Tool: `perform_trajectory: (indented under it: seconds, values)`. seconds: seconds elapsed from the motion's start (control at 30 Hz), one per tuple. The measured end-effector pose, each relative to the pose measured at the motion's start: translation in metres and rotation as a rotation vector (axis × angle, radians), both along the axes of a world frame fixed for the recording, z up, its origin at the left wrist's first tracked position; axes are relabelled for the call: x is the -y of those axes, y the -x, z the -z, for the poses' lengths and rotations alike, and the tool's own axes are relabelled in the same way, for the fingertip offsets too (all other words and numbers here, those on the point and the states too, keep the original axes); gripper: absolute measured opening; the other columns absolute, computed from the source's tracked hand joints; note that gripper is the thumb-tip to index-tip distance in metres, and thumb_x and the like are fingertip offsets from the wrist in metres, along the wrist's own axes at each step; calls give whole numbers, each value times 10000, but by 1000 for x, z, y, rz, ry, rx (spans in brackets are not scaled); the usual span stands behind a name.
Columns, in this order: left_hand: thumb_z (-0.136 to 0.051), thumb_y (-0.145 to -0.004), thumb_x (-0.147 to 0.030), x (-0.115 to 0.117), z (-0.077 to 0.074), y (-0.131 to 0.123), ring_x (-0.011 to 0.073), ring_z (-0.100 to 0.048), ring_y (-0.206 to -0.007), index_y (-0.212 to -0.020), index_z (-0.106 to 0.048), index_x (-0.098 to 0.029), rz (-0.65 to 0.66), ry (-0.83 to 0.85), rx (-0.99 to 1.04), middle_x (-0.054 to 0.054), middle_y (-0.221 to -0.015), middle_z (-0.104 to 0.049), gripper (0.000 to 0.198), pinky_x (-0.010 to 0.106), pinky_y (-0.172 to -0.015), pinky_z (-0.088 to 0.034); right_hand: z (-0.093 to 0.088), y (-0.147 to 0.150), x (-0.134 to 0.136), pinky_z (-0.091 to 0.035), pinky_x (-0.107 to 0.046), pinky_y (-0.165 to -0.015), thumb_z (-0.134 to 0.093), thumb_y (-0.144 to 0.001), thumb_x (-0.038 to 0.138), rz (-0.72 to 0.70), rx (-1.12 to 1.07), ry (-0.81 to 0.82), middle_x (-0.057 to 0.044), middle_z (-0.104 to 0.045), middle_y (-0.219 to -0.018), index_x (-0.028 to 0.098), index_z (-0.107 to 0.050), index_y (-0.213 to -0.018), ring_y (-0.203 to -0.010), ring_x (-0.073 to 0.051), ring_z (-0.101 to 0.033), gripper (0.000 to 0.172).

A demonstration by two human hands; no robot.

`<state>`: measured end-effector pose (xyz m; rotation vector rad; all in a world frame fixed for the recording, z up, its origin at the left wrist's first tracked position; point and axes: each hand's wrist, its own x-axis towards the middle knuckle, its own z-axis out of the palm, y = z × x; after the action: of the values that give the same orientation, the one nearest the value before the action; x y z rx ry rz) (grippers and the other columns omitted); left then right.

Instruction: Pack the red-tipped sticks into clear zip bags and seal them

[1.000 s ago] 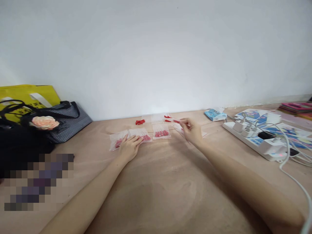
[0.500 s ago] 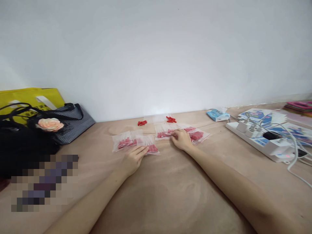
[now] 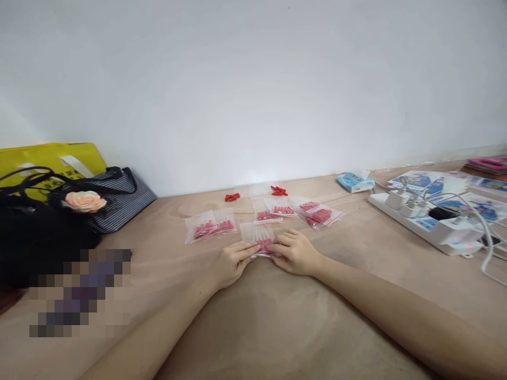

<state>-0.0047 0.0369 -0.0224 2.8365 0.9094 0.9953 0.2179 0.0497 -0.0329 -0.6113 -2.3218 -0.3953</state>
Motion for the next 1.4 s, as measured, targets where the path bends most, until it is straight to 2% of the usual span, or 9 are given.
perform_trajectory:
  seconds: [0.1,0.2,0.33,0.43,0.53,0.73,0.9,1.23,1.4]
  values:
    - [-438,-871,-168,2,-2,1,167,-621,-951,-1078,-608,-189,-10,36,3,61,-1037,-661,269,318,-827,-534,0,1,-2,-285,-274,-588,-456,-825,187,-12,52,-148,-16,-585,-669,174,-617,-775,-597,-112,-476,169]
    - [-467,-861,-193,3,-3,8,178,-627,-942,-1079,-604,-166,-36,13,-7,81,-1037,-659,260,316,-818,-536,0,-1,-3,-277,-271,-573,-434,-843,159,-6,76,-214,-13,-567,-619,164,-609,-726,-575,-110,-459,210]
    - [-444,-861,-151,4,-4,19,172,-631,-920,-1074,-592,-155,-72,-147,-28,90,-1004,-661,260,301,-802,-537,1,-3,-5,-297,-251,-560,-428,-849,155,3,32,-181,-20,-571,-632,162,-611,-741,-594,-112,-464,212]
    - [-437,-864,-130,3,-4,23,159,-640,-871,-994,-614,-154,-64,-289,-52,85,-937,-670,221,275,-767,-540,3,-2,-5,-300,-237,-535,-443,-840,148,2,-21,-145,-23,-592,-675,162,-617,-781,-613,-112,-471,184]
    - [-450,-866,-142,2,-2,24,148,-653,-780,-888,-627,-151,-43,-358,-63,70,-854,-681,178,246,-693,-544,3,-3,-5,-298,-233,-526,-458,-839,155,-6,-37,-153,-25,-593,-681,157,-619,-787,-618,-110,-470,169]
    - [-447,-868,-144,0,0,24,135,-660,-702,-815,-627,-155,-42,-372,-77,50,-797,-688,188,218,-616,-534,-3,-8,-9,-276,-264,-536,-467,-848,167,-60,112,-306,-17,-551,-602,143,-608,-709,-592,-119,-436,199]
    - [-454,-867,-160,-1,0,24,135,-664,-725,-822,-631,-157,-37,-372,-79,48,-806,-695,183,219,-638,-536,-4,-10,-12,-258,-270,-528,-410,-865,134,-95,198,-328,-27,-538,-610,131,-596,-726,-592,-121,-422,231]
    - [-468,-851,-137,0,-1,22,138,-654,-665,-779,-629,-157,-77,-372,-37,45,-751,-688,178,244,-616,-537,-4,-6,-11,-274,-264,-545,-380,-866,131,-46,163,-282,-29,-533,-601,150,-561,-642,-603,-125,-432,289]
    - [-511,-836,-146,-3,-1,5,165,-637,-839,-928,-621,-159,-73,-389,-23,68,-897,-683,144,303,-766,-525,-5,1,-9,-275,-251,-550,-434,-842,163,-11,45,-249,-15,-521,-576,157,-538,-596,-595,-115,-433,267]
